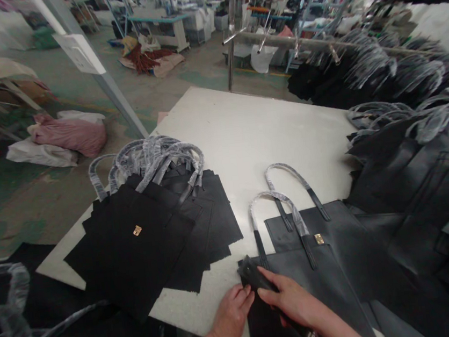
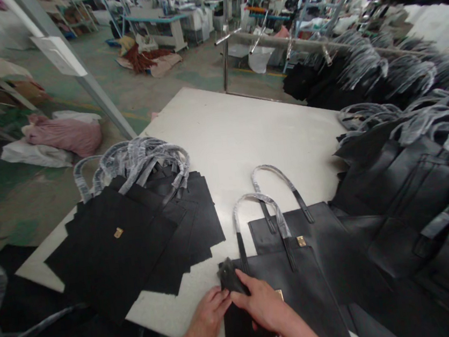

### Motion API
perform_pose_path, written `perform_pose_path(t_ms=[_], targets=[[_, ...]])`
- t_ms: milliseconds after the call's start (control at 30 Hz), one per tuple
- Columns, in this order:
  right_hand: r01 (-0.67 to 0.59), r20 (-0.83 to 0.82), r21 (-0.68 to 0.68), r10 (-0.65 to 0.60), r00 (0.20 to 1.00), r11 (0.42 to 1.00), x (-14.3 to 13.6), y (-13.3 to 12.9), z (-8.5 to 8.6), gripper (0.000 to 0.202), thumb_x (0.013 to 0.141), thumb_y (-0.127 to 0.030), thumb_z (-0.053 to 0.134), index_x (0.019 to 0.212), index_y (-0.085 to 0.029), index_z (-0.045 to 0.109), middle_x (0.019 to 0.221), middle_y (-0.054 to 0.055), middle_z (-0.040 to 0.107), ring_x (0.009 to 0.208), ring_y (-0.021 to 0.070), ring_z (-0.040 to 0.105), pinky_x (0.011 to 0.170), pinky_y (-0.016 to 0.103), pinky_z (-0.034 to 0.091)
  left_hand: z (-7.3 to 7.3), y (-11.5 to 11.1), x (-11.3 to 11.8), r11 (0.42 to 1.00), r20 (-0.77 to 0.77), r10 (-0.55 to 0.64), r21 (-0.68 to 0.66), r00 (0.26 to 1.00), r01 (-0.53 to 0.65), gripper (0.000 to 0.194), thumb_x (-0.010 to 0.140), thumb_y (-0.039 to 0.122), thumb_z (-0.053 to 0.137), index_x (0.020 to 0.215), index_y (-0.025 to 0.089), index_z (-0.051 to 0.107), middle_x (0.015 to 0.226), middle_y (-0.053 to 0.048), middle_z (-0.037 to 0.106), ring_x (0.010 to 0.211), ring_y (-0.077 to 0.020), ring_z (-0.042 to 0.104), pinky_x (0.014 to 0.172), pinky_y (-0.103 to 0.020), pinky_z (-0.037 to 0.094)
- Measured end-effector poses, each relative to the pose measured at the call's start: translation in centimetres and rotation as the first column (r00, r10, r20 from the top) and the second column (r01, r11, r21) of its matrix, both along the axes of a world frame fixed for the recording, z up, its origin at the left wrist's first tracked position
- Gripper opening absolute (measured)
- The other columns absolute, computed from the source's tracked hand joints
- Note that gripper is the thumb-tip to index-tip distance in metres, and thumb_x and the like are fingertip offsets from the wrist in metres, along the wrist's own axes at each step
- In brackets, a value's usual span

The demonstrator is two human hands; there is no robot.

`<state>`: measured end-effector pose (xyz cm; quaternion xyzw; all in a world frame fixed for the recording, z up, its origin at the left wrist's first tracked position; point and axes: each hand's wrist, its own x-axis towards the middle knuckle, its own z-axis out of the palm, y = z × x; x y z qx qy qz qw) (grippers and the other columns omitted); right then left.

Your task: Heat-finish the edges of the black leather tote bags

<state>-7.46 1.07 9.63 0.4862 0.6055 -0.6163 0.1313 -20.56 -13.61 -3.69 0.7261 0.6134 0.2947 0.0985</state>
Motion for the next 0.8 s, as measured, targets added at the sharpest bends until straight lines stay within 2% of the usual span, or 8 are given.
perform_pose_path(t_ms=[100, 200, 400, 633, 700, 800], targets=[[-0.033, -0.001, -0.007, 0.033, 0.999, 0.999, -0.9, 0.1, 0.3, 0.065, 0.083, -0.038, 0.054, 0.144, -0.022, 0.04, 0.077, 0.003, 0.068, 0.042, 0.0106, 0.056, 0.044, 0.022, 0.044, 0.2, 0.2, -0.1, 1.0, -0.003, 0.012, -0.022, 1.0, -0.012, 0.028, 0.091, 0.006, 0.044, 0.114, 0.012, 0.059, 0.111, -0.011, 0.064, 0.101, -0.0232, 0.056, 0.086, -0.039, 0.056], [-0.048, -0.006, -0.028, 0.048, 0.999, 0.998, -0.6, -0.2, -0.1, 0.063, 0.083, -0.037, 0.053, 0.143, -0.021, 0.04, 0.072, 0.001, 0.063, 0.04, 0.0102, 0.054, 0.038, 0.02, 0.042, 0.8, 0.2, -0.1, 0.999, -0.001, 0.015, -0.042, 1.0, -0.015, 0.029, 0.091, 0.007, 0.045, 0.117, 0.012, 0.058, 0.11, -0.011, 0.065, 0.099, -0.0232, 0.057, 0.084, -0.039, 0.056], [-0.002, -0.071, -0.182, -0.011, 0.997, 0.983, -0.9, 0.2, -1.2, 0.067, 0.085, -0.042, 0.051, 0.147, -0.024, 0.031, 0.062, -0.005, 0.055, 0.036, 0.0092, 0.053, 0.034, 0.018, 0.04, 1.7, 0.4, -0.2, 0.999, 0.011, 0.017, -0.03, 1.0, -0.017, 0.032, 0.09, 0.005, 0.043, 0.117, 0.01, 0.057, 0.11, -0.012, 0.064, 0.097, -0.0231, 0.055, 0.084, -0.041, 0.055], [-0.018, -0.068, -0.177, 0.006, 0.998, 0.984, -1.1, 0.1, -1.3, 0.066, 0.085, -0.045, 0.052, 0.145, -0.024, 0.034, 0.062, -0.005, 0.056, 0.036, 0.0098, 0.054, 0.034, 0.018, 0.041, 1.9, 0.4, -0.3, 1.0, 0.006, 0.022, 0.0, 1.0, -0.022, 0.033, 0.091, 0.006, 0.041, 0.119, 0.012, 0.056, 0.106, -0.012, 0.065, 0.096, -0.0223, 0.056, 0.08, -0.039, 0.055], [-0.014, -0.077, -0.142, 0.003, 0.997, 0.99, -1.9, 0.3, -1.4, 0.066, 0.084, -0.043, 0.053, 0.144, -0.022, 0.036, 0.061, -0.005, 0.056, 0.036, 0.0105, 0.054, 0.033, 0.019, 0.04, 1.8, 0.4, -0.3, 1.0, 0.007, 0.024, -0.005, 1.0, -0.024, 0.032, 0.09, 0.006, 0.042, 0.119, 0.012, 0.055, 0.109, -0.012, 0.064, 0.096, -0.0226, 0.056, 0.08, -0.04, 0.055], [0.083, -0.115, 0.036, -0.078, 0.99, 0.996, -3.1, 1.0, -1.0, 0.064, 0.085, -0.044, 0.052, 0.144, -0.021, 0.037, 0.064, -0.005, 0.057, 0.039, 0.0091, 0.053, 0.037, 0.019, 0.041, 1.7, 0.3, -0.3, 0.999, 0.022, 0.041, -0.028, 0.999, -0.041, 0.034, 0.088, 0.003, 0.041, 0.117, 0.013, 0.056, 0.11, -0.011, 0.063, 0.095, -0.0229, 0.055, 0.081, -0.04, 0.054]])
